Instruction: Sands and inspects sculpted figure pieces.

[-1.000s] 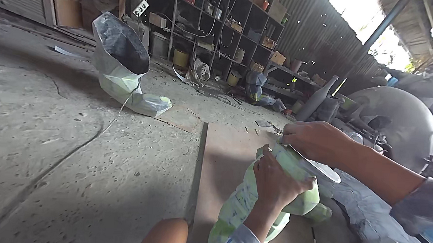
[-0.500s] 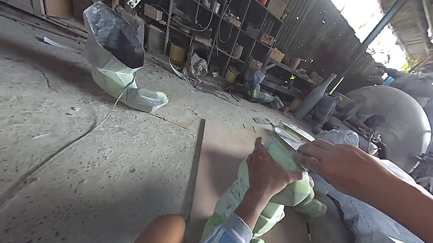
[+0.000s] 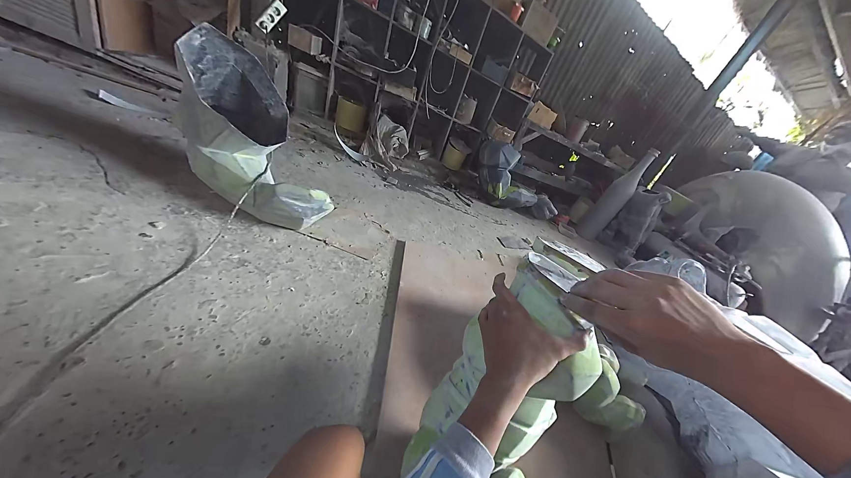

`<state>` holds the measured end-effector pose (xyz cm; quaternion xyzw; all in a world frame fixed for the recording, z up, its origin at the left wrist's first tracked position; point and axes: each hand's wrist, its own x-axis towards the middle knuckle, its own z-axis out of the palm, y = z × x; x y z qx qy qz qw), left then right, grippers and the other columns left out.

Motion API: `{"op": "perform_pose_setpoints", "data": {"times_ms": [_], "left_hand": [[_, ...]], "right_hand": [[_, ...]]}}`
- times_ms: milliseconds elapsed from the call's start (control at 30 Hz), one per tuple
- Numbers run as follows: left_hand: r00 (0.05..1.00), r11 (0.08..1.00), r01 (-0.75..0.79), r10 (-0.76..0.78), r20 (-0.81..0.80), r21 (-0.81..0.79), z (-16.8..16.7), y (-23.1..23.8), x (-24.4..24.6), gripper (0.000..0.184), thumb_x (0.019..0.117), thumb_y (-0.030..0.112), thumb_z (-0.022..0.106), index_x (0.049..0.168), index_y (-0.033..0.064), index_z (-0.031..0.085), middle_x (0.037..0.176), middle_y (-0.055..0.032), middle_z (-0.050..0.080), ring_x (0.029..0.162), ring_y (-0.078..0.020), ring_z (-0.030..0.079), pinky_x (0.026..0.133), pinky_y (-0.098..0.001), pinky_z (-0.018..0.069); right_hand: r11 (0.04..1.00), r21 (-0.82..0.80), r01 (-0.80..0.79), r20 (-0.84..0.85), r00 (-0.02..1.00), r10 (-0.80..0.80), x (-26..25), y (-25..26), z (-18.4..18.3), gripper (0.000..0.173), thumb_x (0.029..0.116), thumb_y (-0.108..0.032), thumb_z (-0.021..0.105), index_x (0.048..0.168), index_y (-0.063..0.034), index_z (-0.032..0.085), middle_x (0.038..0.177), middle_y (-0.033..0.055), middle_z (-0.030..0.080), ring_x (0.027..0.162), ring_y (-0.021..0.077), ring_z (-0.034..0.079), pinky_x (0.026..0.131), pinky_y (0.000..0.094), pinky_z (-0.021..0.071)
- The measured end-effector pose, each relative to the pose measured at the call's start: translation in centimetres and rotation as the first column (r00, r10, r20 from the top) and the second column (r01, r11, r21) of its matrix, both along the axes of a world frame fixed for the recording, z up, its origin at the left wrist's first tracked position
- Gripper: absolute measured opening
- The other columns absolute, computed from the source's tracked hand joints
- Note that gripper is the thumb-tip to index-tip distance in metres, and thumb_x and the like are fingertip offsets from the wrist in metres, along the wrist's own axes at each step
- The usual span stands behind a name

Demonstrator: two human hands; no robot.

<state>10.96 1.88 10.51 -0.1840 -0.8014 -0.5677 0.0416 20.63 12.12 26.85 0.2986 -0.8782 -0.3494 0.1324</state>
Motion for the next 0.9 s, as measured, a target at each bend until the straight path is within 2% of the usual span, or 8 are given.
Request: {"op": "perform_pose_setpoints", "data": {"times_ms": [167,333,433,500,600,667,767,900], "left_hand": [[1.000,1.000,-0.015,0.015,-0.004,0.018,-0.3,-0.4,-0.4,0.154,0.0378,0.083,0.083,0.156,0.0061,0.022,0.117,-0.0105,0.065,0.110,-0.0258,0.063,0.102,-0.0482,0.0478],[1.000,1.000,0.001,-0.001,0.004,0.025,-0.2,-0.5,-0.4,0.152,0.0388,0.081,0.084,0.156,0.0069,0.023,0.116,-0.0104,0.065,0.109,-0.0257,0.063,0.102,-0.0484,0.0482],[1.000,1.000,0.001,-0.001,0.002,0.013,-0.1,-0.4,-0.3,0.153,0.0390,0.082,0.084,0.156,0.0068,0.022,0.117,-0.0107,0.065,0.109,-0.0257,0.063,0.102,-0.0482,0.0476],[1.000,1.000,0.000,-0.001,0.006,0.010,-0.1,-0.2,-0.2,0.154,0.0387,0.083,0.083,0.157,0.0066,0.021,0.117,-0.0104,0.065,0.110,-0.0253,0.063,0.103,-0.0474,0.0472],[1.000,1.000,0.008,-0.007,0.013,-0.013,0.0,-0.1,0.0,0.154,0.0391,0.084,0.082,0.157,0.0066,0.021,0.119,-0.0102,0.065,0.112,-0.0249,0.062,0.105,-0.0473,0.0460],[1.000,1.000,0.010,-0.009,0.015,-0.019,0.1,0.0,0.1,0.153,0.0395,0.083,0.083,0.157,0.0064,0.022,0.118,-0.0105,0.064,0.112,-0.0255,0.062,0.104,-0.0477,0.0461],[1.000,0.999,0.019,-0.019,0.011,-0.036,0.2,0.1,0.0,0.153,0.0396,0.082,0.084,0.157,0.0060,0.020,0.117,-0.0110,0.064,0.112,-0.0259,0.062,0.105,-0.0474,0.0452],[1.000,0.999,0.024,-0.023,0.019,-0.023,0.2,-0.1,-0.4,0.154,0.0381,0.078,0.087,0.156,0.0062,0.021,0.118,-0.0113,0.064,0.112,-0.0265,0.062,0.105,-0.0479,0.0455]], "right_hand": [[0.994,0.102,0.033,0.000,0.999,-0.033,-0.1,-0.4,-0.2,0.034,0.0892,-0.005,0.068,0.122,-0.0129,0.073,0.115,0.0018,0.072,0.115,0.0216,0.067,0.099,0.0361,0.0557],[0.993,0.111,0.044,-0.004,0.999,-0.044,0.7,0.1,0.2,0.036,0.0874,-0.005,0.070,0.123,-0.0128,0.072,0.118,0.0021,0.072,0.115,0.0226,0.066,0.100,0.0379,0.0552],[0.995,0.092,0.026,-0.007,1.000,-0.025,1.3,1.0,0.6,0.035,0.0924,-0.010,0.064,0.126,-0.0145,0.071,0.118,0.0028,0.072,0.113,0.0229,0.067,0.097,0.0389,0.0562],[0.999,0.027,-0.018,-0.018,1.000,0.019,1.6,1.7,0.8,0.032,0.0951,-0.016,0.059,0.123,-0.0155,0.073,0.116,0.0025,0.073,0.110,0.0216,0.069,0.094,0.0384,0.0570],[0.969,-0.248,-0.015,-0.012,1.000,0.013,2.0,1.6,0.1,0.033,0.0972,-0.019,0.054,0.124,-0.0173,0.074,0.120,-0.0001,0.072,0.113,0.0154,0.068,0.097,0.0345,0.0580],[0.931,-0.361,0.051,-0.017,0.998,-0.061,2.0,0.5,-1.0,0.035,0.0977,-0.019,0.055,0.128,-0.0209,0.072,0.122,-0.0019,0.069,0.107,0.0115,0.068,0.086,0.0320,0.0610],[0.933,-0.349,0.085,-0.059,0.992,-0.112,2.0,-0.2,-2.7,0.036,0.0989,-0.018,0.055,0.131,-0.0185,0.070,0.117,0.0006,0.068,0.091,0.0138,0.070,0.069,0.0338,0.0619],[0.975,-0.184,0.121,-0.093,0.986,-0.140,2.5,-0.2,-3.2,0.035,0.0965,-0.011,0.057,0.129,-0.0097,0.069,0.127,0.0057,0.070,0.101,0.0193,0.074,0.074,0.0354,0.0634]]}}
